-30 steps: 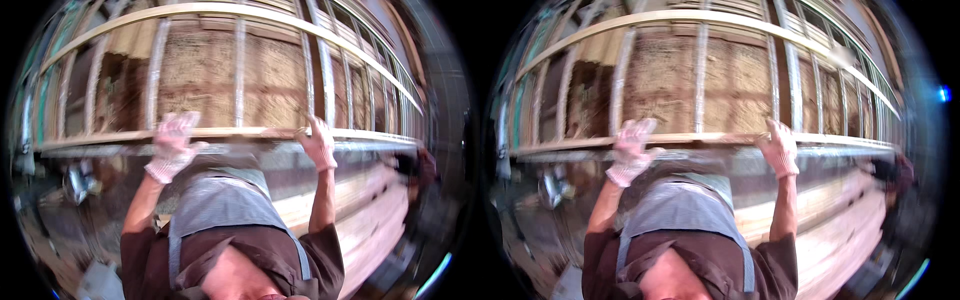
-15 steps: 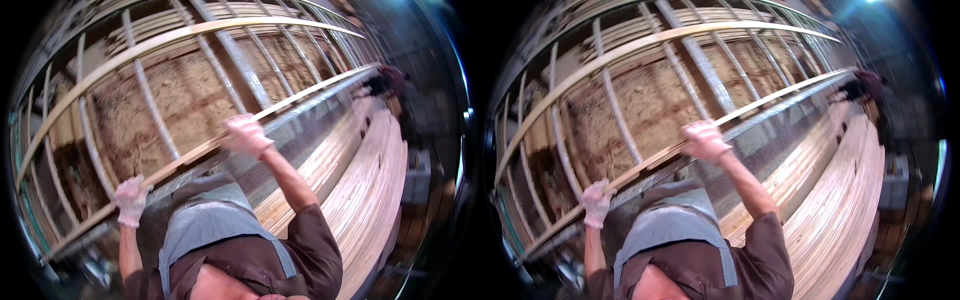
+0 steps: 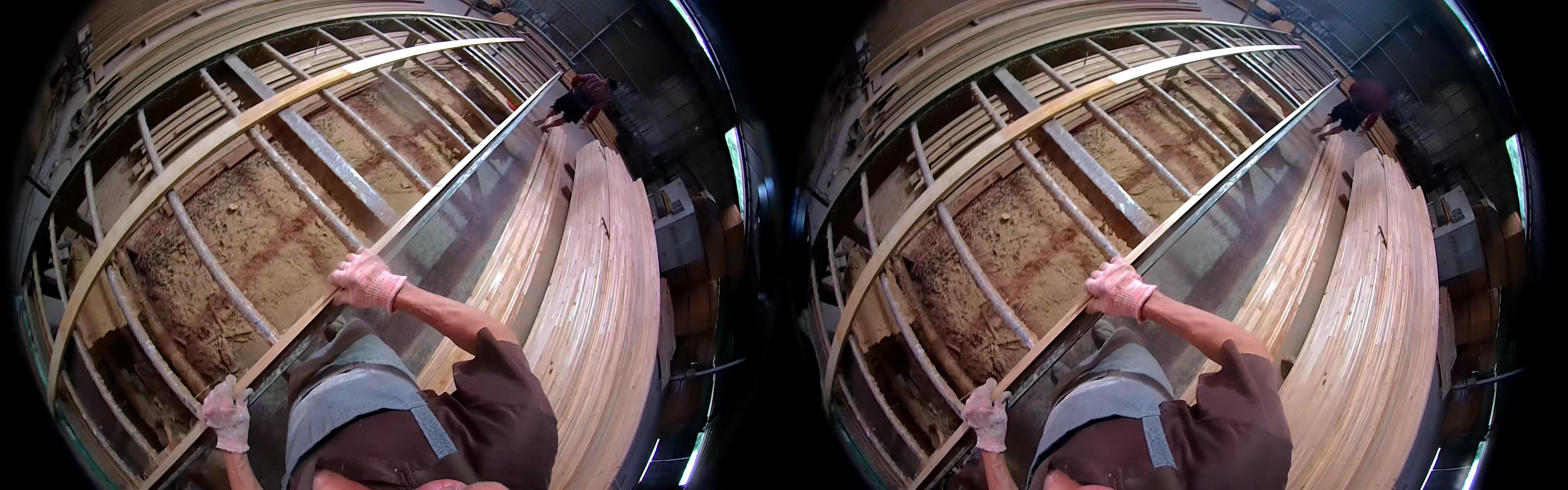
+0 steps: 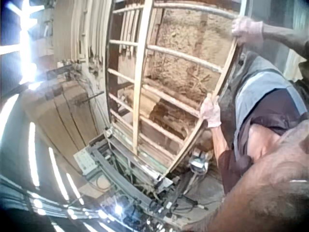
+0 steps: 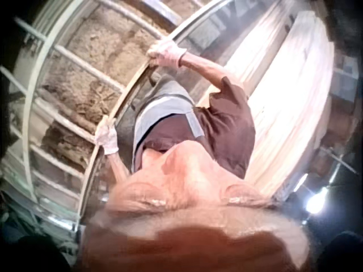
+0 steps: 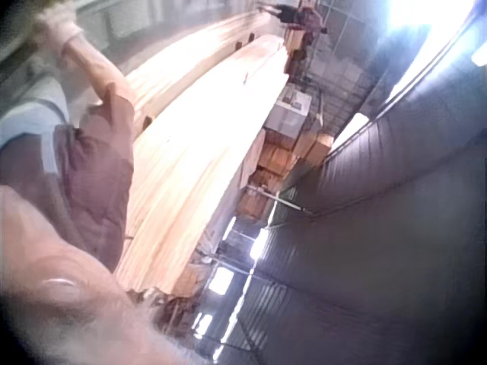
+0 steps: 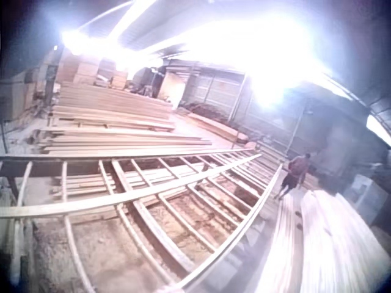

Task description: The person picks up thin wooden planks and places them side-by-side on a metal-framed assembly table. They use a wide brush to apply a white substance across the planks, then use a scraper to smooth the surface. The person repeats this process for multiple planks, building up a layered panel.

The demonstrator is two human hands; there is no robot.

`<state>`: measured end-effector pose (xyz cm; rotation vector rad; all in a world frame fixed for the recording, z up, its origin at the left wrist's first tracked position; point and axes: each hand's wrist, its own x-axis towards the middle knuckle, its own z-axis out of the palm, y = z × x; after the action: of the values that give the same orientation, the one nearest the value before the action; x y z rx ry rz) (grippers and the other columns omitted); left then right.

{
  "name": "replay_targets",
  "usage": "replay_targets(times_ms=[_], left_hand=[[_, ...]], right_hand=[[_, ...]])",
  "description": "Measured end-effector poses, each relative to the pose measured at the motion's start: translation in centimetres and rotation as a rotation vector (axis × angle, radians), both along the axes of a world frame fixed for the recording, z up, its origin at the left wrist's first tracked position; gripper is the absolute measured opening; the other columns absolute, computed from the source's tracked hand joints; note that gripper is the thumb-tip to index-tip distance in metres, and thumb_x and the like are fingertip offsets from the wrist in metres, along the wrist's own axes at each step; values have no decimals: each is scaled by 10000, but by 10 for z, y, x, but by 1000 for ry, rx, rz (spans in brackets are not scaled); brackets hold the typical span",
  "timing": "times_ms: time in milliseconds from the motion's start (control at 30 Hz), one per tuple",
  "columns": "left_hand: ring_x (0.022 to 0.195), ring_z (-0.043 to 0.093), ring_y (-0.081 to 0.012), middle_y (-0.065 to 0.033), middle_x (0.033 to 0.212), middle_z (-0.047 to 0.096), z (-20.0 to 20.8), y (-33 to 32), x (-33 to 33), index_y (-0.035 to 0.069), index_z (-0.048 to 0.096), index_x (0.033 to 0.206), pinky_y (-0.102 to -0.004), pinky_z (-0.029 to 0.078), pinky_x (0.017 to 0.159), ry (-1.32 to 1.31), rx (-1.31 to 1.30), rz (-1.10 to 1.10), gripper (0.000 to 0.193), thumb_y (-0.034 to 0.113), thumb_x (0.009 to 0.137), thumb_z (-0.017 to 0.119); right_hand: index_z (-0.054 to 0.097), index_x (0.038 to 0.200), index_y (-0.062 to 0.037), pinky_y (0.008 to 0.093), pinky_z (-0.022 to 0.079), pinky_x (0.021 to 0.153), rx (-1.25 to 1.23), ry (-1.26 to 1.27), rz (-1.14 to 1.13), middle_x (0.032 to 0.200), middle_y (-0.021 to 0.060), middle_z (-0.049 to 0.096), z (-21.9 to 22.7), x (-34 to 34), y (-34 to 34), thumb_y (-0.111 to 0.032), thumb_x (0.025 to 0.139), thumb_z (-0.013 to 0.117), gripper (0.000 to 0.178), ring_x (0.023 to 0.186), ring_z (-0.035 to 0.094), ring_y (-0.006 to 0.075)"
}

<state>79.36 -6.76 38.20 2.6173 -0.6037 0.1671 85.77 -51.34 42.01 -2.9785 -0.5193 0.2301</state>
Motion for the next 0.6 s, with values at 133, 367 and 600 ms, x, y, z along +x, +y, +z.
replay_targets(times_ms=[133, 367, 600], left_hand=[[841, 661, -383, -158, 900, 687, 5, -13, 12, 50, 698, 1085, -483, 519, 740, 69, 38, -1, 385, 213, 763, 832], [958, 635, -341, -118, 1032, 701, 63, -42, 14, 73, 680, 1139, -458, 512, 839, 31, 54, 106, 539, 328, 693, 842], [919, 653, -333, -118, 997, 693, 81, -86, -66, 85, 660, 1272, -451, 534, 842, -37, -86, 353, 568, 481, 870, 728]], right_hand=[[705, 881, -125, 457, 523, 812, -29, 86, 18, 896, 70, 711, 7, 10, -13, -521, 762, 734, 414, 953, 683, 289], [677, 1030, -97, 471, 493, 899, 91, 126, 216, 1015, 125, 700, 31, 36, 7, -422, 811, 710, 393, 1030, 653, 338], [667, 1241, -92, 473, 480, 948, 299, 129, 330, 1104, 139, 711, 14, 25, 44, -375, 728, 832, 609, 1059, 638, 361]])
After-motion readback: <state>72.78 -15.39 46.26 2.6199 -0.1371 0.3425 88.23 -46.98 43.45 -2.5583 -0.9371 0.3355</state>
